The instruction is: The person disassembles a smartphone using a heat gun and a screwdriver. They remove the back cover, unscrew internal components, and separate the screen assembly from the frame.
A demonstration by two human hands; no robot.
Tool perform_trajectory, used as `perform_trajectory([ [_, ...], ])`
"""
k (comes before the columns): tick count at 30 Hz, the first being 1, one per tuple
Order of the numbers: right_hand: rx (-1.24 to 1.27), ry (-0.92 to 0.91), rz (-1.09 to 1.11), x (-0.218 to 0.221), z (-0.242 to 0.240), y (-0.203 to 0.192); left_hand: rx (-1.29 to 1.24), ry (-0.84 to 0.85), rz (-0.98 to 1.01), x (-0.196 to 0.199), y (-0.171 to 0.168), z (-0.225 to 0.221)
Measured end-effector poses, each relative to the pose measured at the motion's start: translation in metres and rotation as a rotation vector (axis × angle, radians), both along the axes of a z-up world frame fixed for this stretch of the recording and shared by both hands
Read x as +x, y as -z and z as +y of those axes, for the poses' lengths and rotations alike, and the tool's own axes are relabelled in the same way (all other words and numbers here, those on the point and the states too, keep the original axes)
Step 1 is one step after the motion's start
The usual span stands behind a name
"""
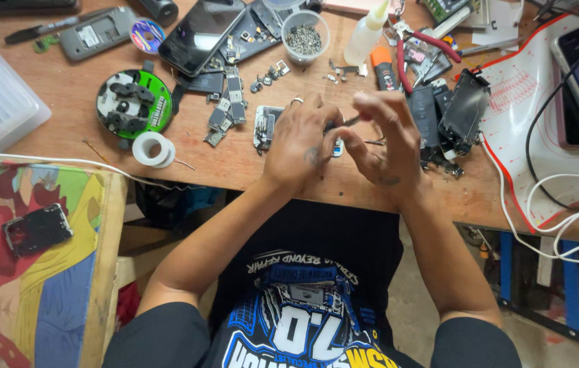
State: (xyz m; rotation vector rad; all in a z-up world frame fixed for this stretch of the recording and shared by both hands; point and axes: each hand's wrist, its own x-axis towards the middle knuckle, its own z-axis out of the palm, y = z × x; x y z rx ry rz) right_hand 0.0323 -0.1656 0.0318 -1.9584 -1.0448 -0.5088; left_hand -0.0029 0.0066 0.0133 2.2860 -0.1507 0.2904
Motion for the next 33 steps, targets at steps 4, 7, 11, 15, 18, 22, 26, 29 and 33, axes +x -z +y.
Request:
perform_trajectory([
  [4,0.013,0.054,-0.014,0.001,0.001,0.000,-0.017,0.014,0.007,-0.004,-0.005,0.001],
  [7,0.021,0.050,-0.047,0.000,0.001,0.000,-0.064,-0.031,0.157,-0.003,-0.011,-0.001],
  [11,0.001,0.019,-0.082,0.000,-0.001,0.004,-0.034,-0.001,0.107,-0.003,-0.010,0.001],
  [15,0.035,0.095,-0.004,0.001,-0.001,0.006,-0.032,-0.012,0.085,-0.001,-0.007,0.000],
  [18,0.027,0.069,-0.013,0.000,-0.003,0.006,-0.046,-0.001,0.081,-0.003,-0.006,0.001],
  [22,0.037,0.109,0.051,0.005,-0.004,0.010,-0.064,0.000,0.080,-0.003,-0.003,0.002],
  [26,0.077,0.069,0.076,0.004,-0.004,0.012,-0.069,0.004,0.038,-0.004,-0.002,0.002],
  [29,0.024,0.101,0.011,0.002,-0.006,0.012,-0.077,-0.005,0.028,-0.007,-0.001,0.001],
  [33,0.022,0.085,0.031,0.004,-0.009,0.016,-0.075,0.001,-0.011,-0.006,0.002,0.001],
])
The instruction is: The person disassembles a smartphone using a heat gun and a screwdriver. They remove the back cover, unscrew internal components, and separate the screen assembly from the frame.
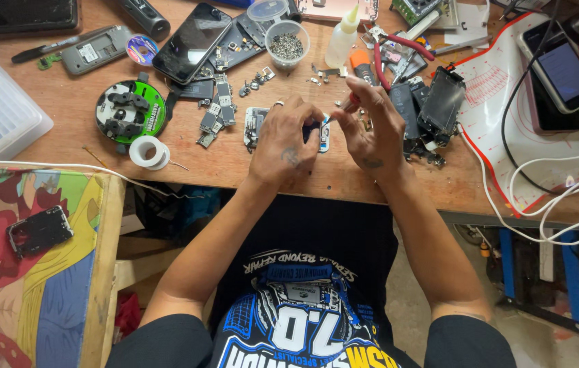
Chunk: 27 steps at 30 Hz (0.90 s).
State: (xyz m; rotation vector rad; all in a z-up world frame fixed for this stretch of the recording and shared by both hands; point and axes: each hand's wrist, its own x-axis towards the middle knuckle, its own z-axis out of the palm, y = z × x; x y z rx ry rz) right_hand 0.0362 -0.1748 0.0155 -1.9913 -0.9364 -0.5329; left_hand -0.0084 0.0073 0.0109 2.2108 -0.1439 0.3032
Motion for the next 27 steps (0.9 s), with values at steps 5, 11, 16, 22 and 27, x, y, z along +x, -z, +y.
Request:
perform_trajectory([
  [5,0.100,-0.106,0.073,0.004,0.000,0.011,0.009,-0.008,0.028,0.000,0.001,0.000],
  [11,0.160,-0.142,0.099,0.005,-0.003,0.015,0.008,-0.012,0.017,0.000,-0.001,-0.001],
  [16,0.165,-0.133,0.089,0.005,-0.004,0.013,0.014,-0.024,0.052,0.001,-0.003,-0.002],
  [22,0.172,-0.144,0.105,0.004,-0.003,0.012,-0.039,-0.047,-0.009,0.001,0.002,-0.004],
  [27,0.247,-0.114,0.109,0.009,-0.007,0.016,-0.007,-0.056,-0.052,0.003,0.008,-0.006],
])
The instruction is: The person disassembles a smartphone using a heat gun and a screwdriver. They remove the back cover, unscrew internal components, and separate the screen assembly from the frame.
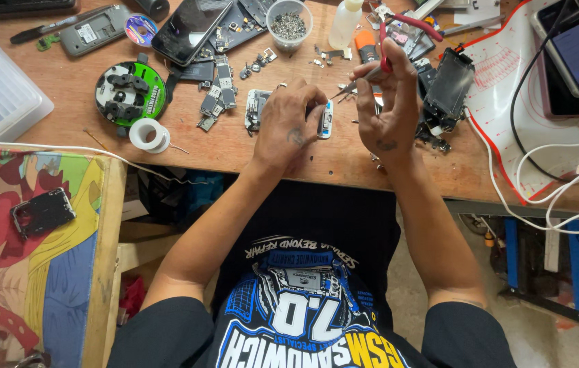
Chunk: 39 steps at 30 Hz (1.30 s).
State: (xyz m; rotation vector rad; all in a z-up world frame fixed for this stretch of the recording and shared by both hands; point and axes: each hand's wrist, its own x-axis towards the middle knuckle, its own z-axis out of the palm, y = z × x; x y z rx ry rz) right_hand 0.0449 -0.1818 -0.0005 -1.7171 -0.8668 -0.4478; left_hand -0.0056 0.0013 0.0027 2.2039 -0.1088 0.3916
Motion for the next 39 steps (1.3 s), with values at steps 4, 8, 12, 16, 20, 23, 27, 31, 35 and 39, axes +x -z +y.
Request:
perform_trajectory([
  [4,0.023,-0.002,0.049,0.002,-0.003,0.003,0.078,-0.016,0.004,0.001,-0.003,-0.002],
  [8,-0.025,0.009,-0.002,0.004,-0.005,0.002,0.104,0.001,0.094,0.001,-0.011,-0.002],
  [12,-0.029,0.010,0.001,0.003,-0.003,0.001,0.093,-0.026,0.106,0.001,-0.019,-0.005],
  [16,-0.012,-0.022,0.061,0.001,-0.004,0.001,0.081,-0.008,0.137,0.004,-0.020,-0.005],
  [20,-0.013,0.006,0.039,0.003,-0.003,0.004,0.172,0.034,0.108,0.012,-0.012,-0.004],
  [23,-0.010,0.006,0.045,0.003,-0.004,0.004,0.193,0.044,0.009,0.012,-0.002,-0.007],
  [27,0.001,0.003,0.066,0.002,-0.005,0.002,0.226,0.039,-0.102,0.013,0.009,-0.012],
  [31,-0.004,0.012,0.065,0.001,-0.005,0.001,0.389,0.029,-0.109,0.016,0.017,-0.014],
  [35,-0.012,0.012,0.048,0.002,-0.006,0.001,0.328,0.064,-0.092,0.017,0.014,-0.014],
  [39,-0.018,0.007,0.015,0.004,-0.005,0.002,0.187,0.128,-0.041,0.012,0.006,-0.006],
])
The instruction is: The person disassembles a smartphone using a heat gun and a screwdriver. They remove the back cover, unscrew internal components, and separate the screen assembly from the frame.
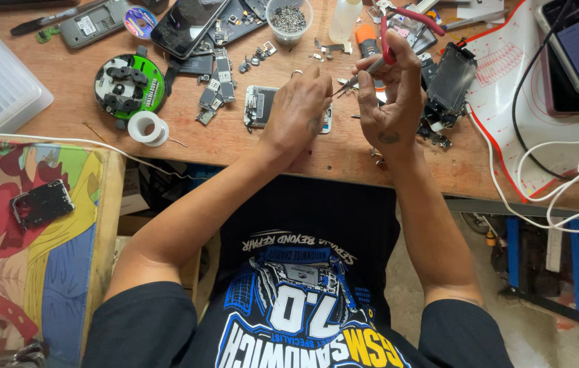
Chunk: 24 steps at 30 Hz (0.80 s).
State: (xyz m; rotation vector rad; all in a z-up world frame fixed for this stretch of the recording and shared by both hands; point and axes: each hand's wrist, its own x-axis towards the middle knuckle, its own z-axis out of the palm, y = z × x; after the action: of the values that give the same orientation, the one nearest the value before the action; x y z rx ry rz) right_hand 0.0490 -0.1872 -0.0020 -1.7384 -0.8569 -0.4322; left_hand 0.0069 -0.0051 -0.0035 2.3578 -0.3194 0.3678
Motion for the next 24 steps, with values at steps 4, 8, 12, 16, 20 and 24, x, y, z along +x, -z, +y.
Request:
perform_trajectory([
  [4,0.006,0.014,-0.018,0.000,0.001,0.001,-0.006,0.000,-0.041,0.002,-0.001,0.001],
  [8,0.025,-0.008,-0.002,0.001,0.000,0.001,0.117,-0.030,-0.121,0.006,0.005,-0.006],
  [12,0.040,-0.004,0.017,-0.001,0.000,0.001,0.173,-0.072,-0.136,0.006,0.007,-0.009],
  [16,0.159,0.008,0.080,-0.001,-0.002,0.000,0.047,-0.120,0.047,0.021,0.002,-0.005],
  [20,0.188,0.039,0.060,-0.002,-0.007,0.004,-0.176,-0.228,0.089,0.046,0.005,0.014],
  [24,0.165,0.032,0.078,-0.002,-0.006,0.005,0.003,-0.375,-0.193,0.089,0.018,0.053],
])
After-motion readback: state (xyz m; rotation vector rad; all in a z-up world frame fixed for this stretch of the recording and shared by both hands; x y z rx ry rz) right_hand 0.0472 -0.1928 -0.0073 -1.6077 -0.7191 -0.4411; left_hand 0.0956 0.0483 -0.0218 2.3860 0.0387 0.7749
